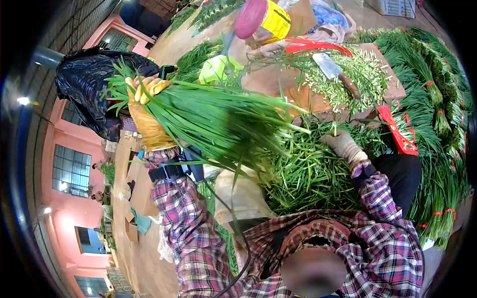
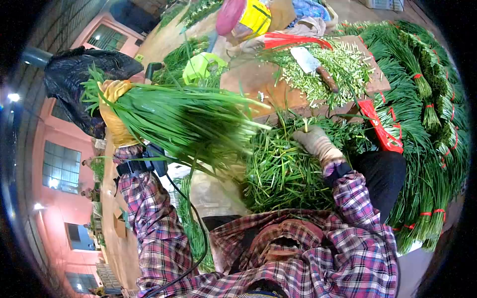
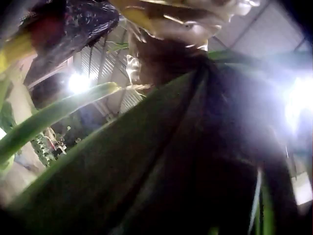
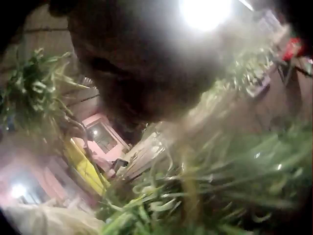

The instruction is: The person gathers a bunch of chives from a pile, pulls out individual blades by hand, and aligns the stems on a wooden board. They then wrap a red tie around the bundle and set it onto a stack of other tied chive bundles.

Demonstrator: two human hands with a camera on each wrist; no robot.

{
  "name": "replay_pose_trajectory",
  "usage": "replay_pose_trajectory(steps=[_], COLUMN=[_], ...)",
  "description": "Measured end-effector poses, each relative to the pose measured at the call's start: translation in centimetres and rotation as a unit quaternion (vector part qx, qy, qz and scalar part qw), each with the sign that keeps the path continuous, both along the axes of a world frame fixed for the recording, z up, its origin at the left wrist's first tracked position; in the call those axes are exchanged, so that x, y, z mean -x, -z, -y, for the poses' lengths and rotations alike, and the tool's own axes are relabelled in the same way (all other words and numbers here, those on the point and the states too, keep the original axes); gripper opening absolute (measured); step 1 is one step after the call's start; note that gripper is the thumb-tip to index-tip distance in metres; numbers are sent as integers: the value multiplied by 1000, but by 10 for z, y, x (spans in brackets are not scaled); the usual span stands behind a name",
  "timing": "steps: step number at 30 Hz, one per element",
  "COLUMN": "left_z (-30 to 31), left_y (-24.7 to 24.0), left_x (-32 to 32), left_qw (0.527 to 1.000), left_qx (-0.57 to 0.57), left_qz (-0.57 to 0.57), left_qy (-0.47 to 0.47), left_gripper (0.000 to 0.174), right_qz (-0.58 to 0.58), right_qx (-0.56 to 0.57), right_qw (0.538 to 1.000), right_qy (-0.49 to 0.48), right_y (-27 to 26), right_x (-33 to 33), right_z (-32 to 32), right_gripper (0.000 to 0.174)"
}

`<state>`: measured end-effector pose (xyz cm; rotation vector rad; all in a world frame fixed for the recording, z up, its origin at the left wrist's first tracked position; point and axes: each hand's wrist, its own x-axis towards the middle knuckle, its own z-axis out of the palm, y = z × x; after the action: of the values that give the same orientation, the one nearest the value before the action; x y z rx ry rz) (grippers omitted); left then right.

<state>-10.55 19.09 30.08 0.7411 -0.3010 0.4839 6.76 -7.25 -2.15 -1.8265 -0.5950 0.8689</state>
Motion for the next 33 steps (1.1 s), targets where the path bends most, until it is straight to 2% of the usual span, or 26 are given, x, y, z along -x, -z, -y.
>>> replay_pose_trajectory(steps=[1,3,5,7,8,11,13,14,15,16,17,18,19,20,21,22,23,25,26,27,28,29,30,31,32,33], left_z=[-9,-13,-6,5,4,5,6,-1,-12,-25,-35,-42,-38,-34,-32,-32,-33,-35,-31,-28,-18,-8,-13,-16,-13,-13], left_y=[-1,1,4,5,4,3,2,2,2,1,-1,-4,-2,0,2,6,9,9,8,9,8,7,4,10,12,12], left_x=[-1,0,-4,-8,-10,-8,-3,3,9,14,19,23,24,24,23,24,23,14,13,14,9,4,3,2,2,0], left_qw=[999,998,999,997,997,995,960,972,972,975,978,992,985,974,985,984,975,949,970,986,966,938,990,994,989,978], left_qx=[-20,-47,-21,1,0,-11,-103,-94,-94,-66,-36,-21,-87,-152,-109,-107,-118,-142,-96,-48,-92,-134,4,27,-44,-116], left_qz=[-3,-19,-13,-32,-31,-59,-99,-101,-101,-82,-61,-45,-57,-67,-68,-74,-85,-96,-88,-81,-105,-128,-85,-67,-83,-95], left_qy=[30,-30,-29,-76,-73,-81,-242,-188,-191,-194,-198,-120,-136,-154,-119,-119,-169,-265,-203,-140,-217,-294,-113,-76,-111,-142], left_gripper=[24,24,24,23,23,23,23,24,24,24,25,25,25,26,26,26,27,28,30,33,33,34,33,30,28,26], right_qz=[-31,68,320,537,538,614,577,584,649,693,635,563,493,420,336,329,299,224,224,144,63,28,121,210,33,31], right_qx=[-77,-234,-298,-238,-237,-273,-285,-300,-278,-239,-258,-68,145,47,-53,-156,-223,-242,-243,-269,-293,-263,-209,-153,-262,-262], right_qw=[994,965,893,809,809,741,765,754,705,652,702,768,770,856,917,922,925,942,942,950,950,962,966,958,961,961], right_qy=[68,91,102,4,7,3,6,-19,-64,-197,-192,-297,-378,-297,-207,-135,-75,-56,-52,-72,-93,-65,-93,-121,-84,-84], right_y=[0,-41,-124,-178,-179,-161,-151,-133,-126,-122,-59,-60,-61,-65,-72,-83,-98,-114,-114,-108,-98,-80,-104,-128,-105,-95], right_x=[3,11,36,59,69,85,85,84,82,68,59,51,43,38,32,29,27,23,21,19,19,22,27,34,42,46], right_z=[4,-1,-2,-12,-25,-48,-45,-39,-27,-4,-2,6,15,18,19,14,3,-22,-35,-52,-69,-89,-88,-85,-93,-93], right_gripper=[28,37,45,45,45,40,35,35,27,20,11,16,23,27,30,30,31,27,27,27,26,32,31,31,25,25])
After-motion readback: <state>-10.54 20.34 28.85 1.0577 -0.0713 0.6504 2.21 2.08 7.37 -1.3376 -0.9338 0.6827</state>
